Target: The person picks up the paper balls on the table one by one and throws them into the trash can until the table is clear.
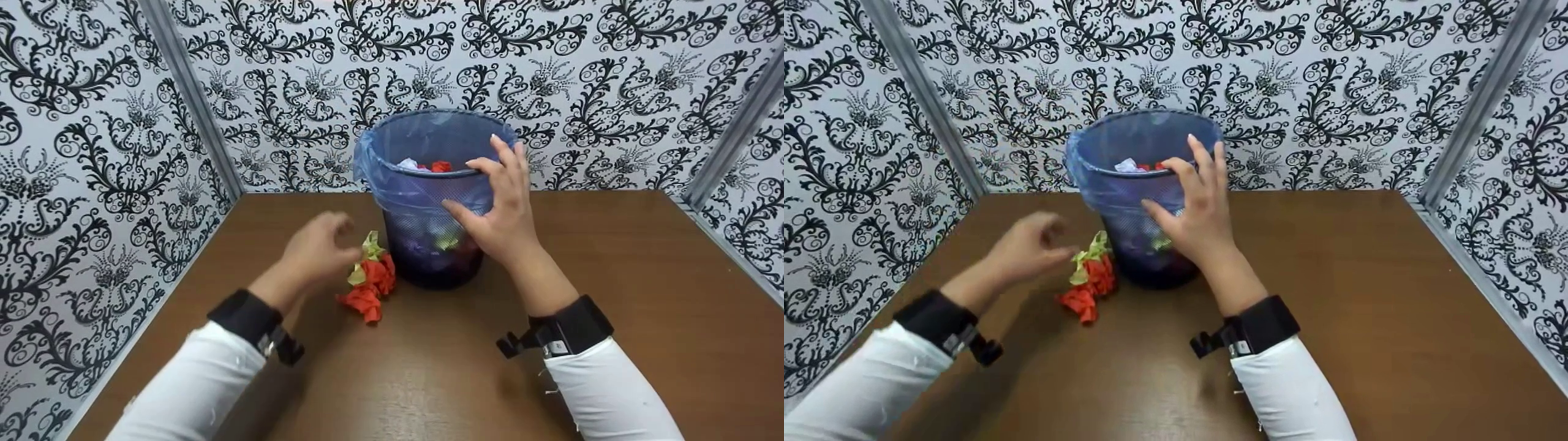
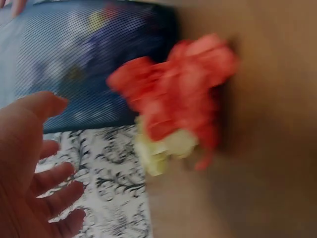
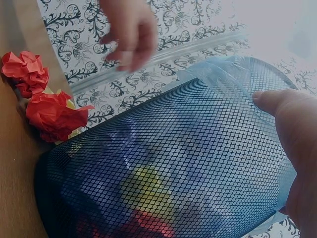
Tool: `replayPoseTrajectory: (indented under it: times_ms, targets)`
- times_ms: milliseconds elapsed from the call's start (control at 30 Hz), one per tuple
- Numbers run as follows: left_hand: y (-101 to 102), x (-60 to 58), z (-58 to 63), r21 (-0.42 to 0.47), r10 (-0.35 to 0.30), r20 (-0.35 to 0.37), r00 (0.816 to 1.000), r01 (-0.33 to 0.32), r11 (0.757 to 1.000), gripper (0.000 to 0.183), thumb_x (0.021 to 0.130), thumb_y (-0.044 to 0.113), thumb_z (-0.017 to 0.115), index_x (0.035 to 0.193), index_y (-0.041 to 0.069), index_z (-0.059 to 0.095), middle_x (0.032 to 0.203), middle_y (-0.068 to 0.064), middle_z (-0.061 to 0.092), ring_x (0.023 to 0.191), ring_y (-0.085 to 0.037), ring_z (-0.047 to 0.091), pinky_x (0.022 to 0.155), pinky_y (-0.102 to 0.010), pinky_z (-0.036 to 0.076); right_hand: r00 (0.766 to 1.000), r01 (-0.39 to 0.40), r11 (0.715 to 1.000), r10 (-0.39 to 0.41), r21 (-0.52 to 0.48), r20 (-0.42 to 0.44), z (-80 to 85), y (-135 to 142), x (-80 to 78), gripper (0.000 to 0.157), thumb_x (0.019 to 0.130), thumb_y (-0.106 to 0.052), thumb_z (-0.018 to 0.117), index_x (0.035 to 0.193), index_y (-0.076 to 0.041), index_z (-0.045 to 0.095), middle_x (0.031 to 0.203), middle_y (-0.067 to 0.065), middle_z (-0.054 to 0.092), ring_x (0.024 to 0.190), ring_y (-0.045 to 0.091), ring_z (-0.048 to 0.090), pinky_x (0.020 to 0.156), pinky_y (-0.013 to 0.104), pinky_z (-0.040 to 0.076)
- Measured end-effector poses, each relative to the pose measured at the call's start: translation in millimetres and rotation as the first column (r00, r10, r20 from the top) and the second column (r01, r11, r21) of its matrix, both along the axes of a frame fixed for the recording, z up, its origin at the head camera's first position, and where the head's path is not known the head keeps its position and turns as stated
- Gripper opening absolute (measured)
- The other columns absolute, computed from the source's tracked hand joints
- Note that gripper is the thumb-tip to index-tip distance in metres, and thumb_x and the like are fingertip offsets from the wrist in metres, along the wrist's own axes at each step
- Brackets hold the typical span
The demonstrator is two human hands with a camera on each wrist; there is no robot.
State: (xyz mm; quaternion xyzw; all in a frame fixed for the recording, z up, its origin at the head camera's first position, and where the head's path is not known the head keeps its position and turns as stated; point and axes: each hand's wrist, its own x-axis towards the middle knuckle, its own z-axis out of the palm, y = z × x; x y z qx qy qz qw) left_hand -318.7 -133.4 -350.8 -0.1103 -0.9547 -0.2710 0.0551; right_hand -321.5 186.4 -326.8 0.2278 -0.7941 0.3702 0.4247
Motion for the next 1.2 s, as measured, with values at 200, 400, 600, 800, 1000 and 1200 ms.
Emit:
replayPoseTrajectory:
  times_ms: [200,400,600,800,1000,1200]
  targets:
    - [6.5,16.5,-35.4,-0.164,-0.065,0.04,0.997,0.07,0.984,0.07,0.072,0.052,0.082,0.13,0.016,0.065,0.123,-0.006,0.067,0.104,-0.024,0.065,0.092,-0.048,0.056,1.0,0.0,1.0,0.0,0.0,0.003,1.0,0.6,0.4,0.064,0.078,-0.045,0.087,0.128,-0.018,0.059,0.165,0.01,0.036,0.16,0.04,0.008,0.13,0.057,0.004]
    - [11.0,24.0,-54.7,-0.223,-0.102,0.012,0.995,0.102,0.969,0.049,0.068,0.051,0.082,0.101,0.019,0.067,0.095,-0.002,0.063,0.08,-0.019,0.056,0.069,-0.039,0.049,1.0,0.004,1.0,-0.004,0.003,0.003,2.0,1.6,0.3,0.065,0.077,-0.046,0.087,0.129,-0.018,0.058,0.165,0.009,0.036,0.16,0.04,0.008,0.13,0.058,0.004]
    - [12.4,23.4,-64.0,-0.142,-0.144,0.051,0.988,0.15,0.978,0.034,0.073,0.038,0.083,0.094,0.018,0.063,0.087,-0.001,0.057,0.075,-0.019,0.053,0.064,-0.034,0.043,1.0,0.009,1.0,-0.009,0.007,0.004,1.8,2.8,0.9,0.065,0.078,-0.047,0.086,0.129,-0.019,0.058,0.165,0.009,0.036,0.16,0.04,0.009,0.13,0.058,0.004]
    - [12.4,19.4,-69.0,-0.07,-0.21,0.065,0.975,0.215,0.974,0.027,0.076,0.025,0.082,0.093,0.017,0.062,0.086,-0.006,0.061,0.073,-0.015,0.05,0.063,-0.03,0.042,1.0,0.013,1.0,-0.013,0.014,0.008,3.0,3.8,1.0,0.065,0.079,-0.048,0.085,0.129,-0.019,0.057,0.166,0.008,0.034,0.16,0.039,0.009,0.13,0.058,0.004]
    - [9.5,18.9,-69.6,-0.042,-0.283,0.036,0.958,0.284,0.958,0.025,0.078,0.02,0.082,0.095,0.016,0.065,0.083,-0.003,0.06,0.072,-0.013,0.048,0.062,-0.029,0.04,1.0,0.014,1.0,-0.015,0.014,0.005,2.4,3.5,0.5,0.064,0.079,-0.047,0.086,0.128,-0.018,0.058,0.165,0.01,0.036,0.16,0.04,0.01,0.13,0.058,0.005]
    - [-3.0,18.2,-53.3,-0.085,-0.313,0.023,0.949,0.314,0.946,0.017,0.079,0.015,0.077,0.094,0.019,0.069,0.085,0.001,0.062,0.076,-0.013,0.055,0.068,-0.029,0.047,1.0,0.01,1.0,-0.01,0.018,0.008,0.1,1.1,1.0,0.063,0.079,-0.047,0.085,0.128,-0.019,0.058,0.164,0.01,0.036,0.159,0.042,0.01,0.13,0.058,0.005]
